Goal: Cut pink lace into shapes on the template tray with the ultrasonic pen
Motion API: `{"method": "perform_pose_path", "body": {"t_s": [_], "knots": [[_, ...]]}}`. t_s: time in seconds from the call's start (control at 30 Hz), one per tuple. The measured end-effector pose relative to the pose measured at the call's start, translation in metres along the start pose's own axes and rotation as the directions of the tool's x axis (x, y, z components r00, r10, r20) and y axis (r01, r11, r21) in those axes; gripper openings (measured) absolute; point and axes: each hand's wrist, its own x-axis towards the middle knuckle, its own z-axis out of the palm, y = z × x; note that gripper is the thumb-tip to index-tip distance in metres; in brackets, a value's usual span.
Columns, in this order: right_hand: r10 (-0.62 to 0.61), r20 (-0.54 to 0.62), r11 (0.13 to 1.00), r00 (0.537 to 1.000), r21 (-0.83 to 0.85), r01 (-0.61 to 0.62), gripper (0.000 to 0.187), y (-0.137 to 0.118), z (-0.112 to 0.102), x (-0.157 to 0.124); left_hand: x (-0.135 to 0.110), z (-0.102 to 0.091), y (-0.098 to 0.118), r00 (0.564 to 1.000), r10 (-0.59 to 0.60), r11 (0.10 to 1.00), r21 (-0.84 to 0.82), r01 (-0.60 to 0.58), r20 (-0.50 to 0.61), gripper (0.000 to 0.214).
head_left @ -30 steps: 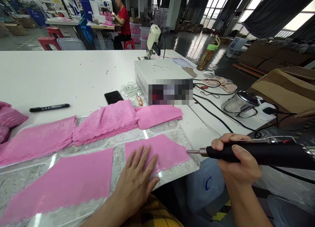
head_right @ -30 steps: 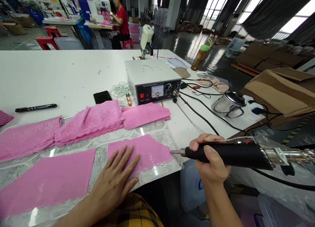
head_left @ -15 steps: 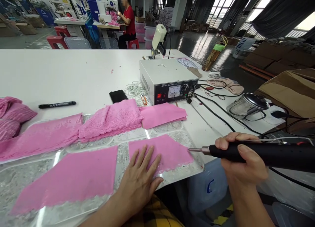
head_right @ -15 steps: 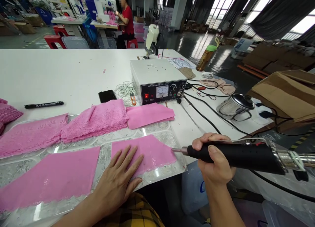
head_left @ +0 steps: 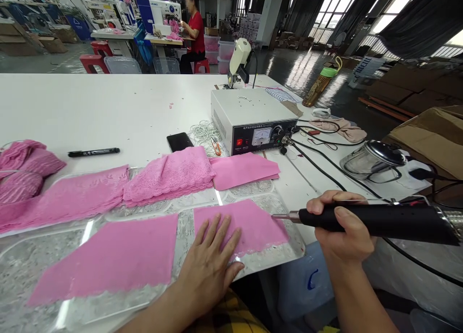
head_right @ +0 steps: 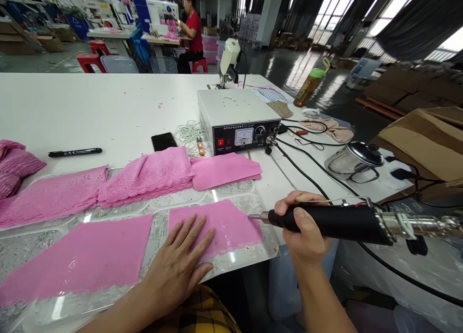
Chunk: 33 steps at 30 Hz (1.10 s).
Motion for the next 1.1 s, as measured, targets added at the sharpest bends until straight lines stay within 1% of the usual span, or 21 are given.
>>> {"method": "perform_pose_path", "body": {"t_s": [0.17, 0.5, 0.7, 0.83, 0.97, 1.1], "knots": [[0.008, 0.018, 1.000, 1.000, 0.004, -0.008, 0.010, 0.002, -0.001, 0.001, 0.000, 0.000, 0.000, 1.000, 0.002, 1.000, 0.010, -0.002, 0.017, 0.060], [0.016, -0.008, 1.000, 1.000, 0.004, -0.016, 0.013, 0.005, 0.009, 0.000, -0.001, 0.000, 0.001, 1.000, -0.015, 1.000, -0.005, 0.015, 0.026, 0.060], [-0.003, 0.016, 1.000, 1.000, -0.024, 0.004, 0.013, 0.005, 0.010, 0.000, -0.001, 0.000, 0.002, 0.999, -0.019, 1.000, -0.014, 0.019, 0.030, 0.060], [0.009, 0.028, 1.000, 1.000, -0.030, -0.009, 0.011, 0.004, 0.011, 0.001, 0.000, -0.001, 0.002, 0.999, -0.022, 1.000, -0.016, 0.023, 0.042, 0.061], [0.014, -0.002, 1.000, 1.000, -0.017, -0.014, 0.011, 0.004, 0.015, 0.002, 0.001, -0.004, 0.003, 0.998, -0.028, 0.999, -0.038, 0.031, 0.064, 0.060], [0.021, -0.020, 1.000, 1.000, 0.009, -0.020, 0.012, 0.007, 0.023, 0.003, 0.002, -0.005, 0.003, 0.998, -0.036, 0.999, -0.030, 0.037, 0.048, 0.059]]}}
